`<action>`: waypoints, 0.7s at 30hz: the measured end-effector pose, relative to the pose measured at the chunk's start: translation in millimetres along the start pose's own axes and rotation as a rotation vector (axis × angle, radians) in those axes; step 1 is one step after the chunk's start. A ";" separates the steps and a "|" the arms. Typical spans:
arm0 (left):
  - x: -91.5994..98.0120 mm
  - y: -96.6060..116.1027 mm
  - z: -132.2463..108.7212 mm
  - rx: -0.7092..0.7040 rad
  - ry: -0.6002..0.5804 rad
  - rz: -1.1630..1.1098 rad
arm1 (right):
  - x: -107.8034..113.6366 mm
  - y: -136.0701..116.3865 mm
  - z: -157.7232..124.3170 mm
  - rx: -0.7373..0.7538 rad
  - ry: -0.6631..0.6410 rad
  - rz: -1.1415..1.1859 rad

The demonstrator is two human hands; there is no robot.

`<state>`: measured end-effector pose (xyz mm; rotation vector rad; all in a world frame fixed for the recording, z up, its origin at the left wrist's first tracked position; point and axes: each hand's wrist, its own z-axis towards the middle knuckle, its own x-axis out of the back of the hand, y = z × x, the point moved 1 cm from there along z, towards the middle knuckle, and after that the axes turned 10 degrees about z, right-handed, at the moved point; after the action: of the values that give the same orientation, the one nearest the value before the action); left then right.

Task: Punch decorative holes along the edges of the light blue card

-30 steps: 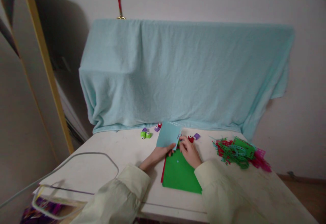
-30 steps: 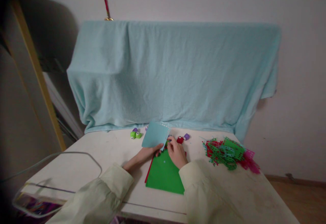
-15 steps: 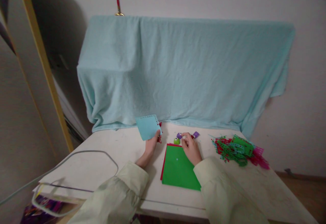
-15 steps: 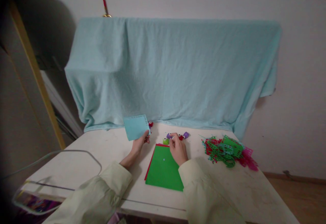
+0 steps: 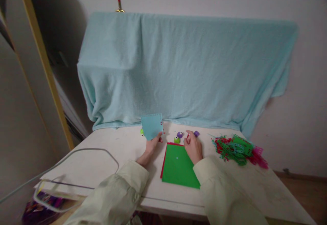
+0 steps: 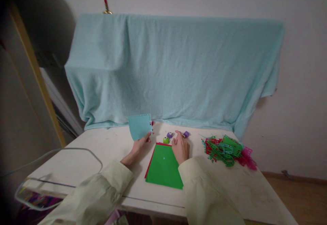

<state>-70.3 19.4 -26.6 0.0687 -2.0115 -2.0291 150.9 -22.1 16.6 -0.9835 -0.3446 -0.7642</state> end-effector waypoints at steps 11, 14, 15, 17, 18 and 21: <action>-2.3 9.3 -6.0 -0.004 -0.044 0.028 | 1.4 3.4 5.4 0.204 0.112 0.026; -6.5 7.0 -8.0 0.010 -0.093 0.036 | -3.1 5.1 5.7 0.302 0.011 0.012; -8.1 6.9 -9.3 0.012 -0.110 0.037 | -4.1 5.7 5.9 0.330 -0.025 0.003; -10.6 8.1 -12.3 0.012 -0.140 0.026 | -5.5 7.0 6.3 0.361 -0.095 -0.014; -11.2 9.3 -13.9 0.015 -0.147 0.015 | -6.0 7.5 6.4 0.364 -0.123 -0.016; -10.7 14.3 -18.4 0.056 -0.145 0.020 | -7.0 8.5 6.1 0.346 -0.167 0.000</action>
<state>-53.4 4.1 -14.8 -0.0897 -2.1470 -2.0183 152.6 -11.3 10.5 -0.7208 -0.6008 -0.5985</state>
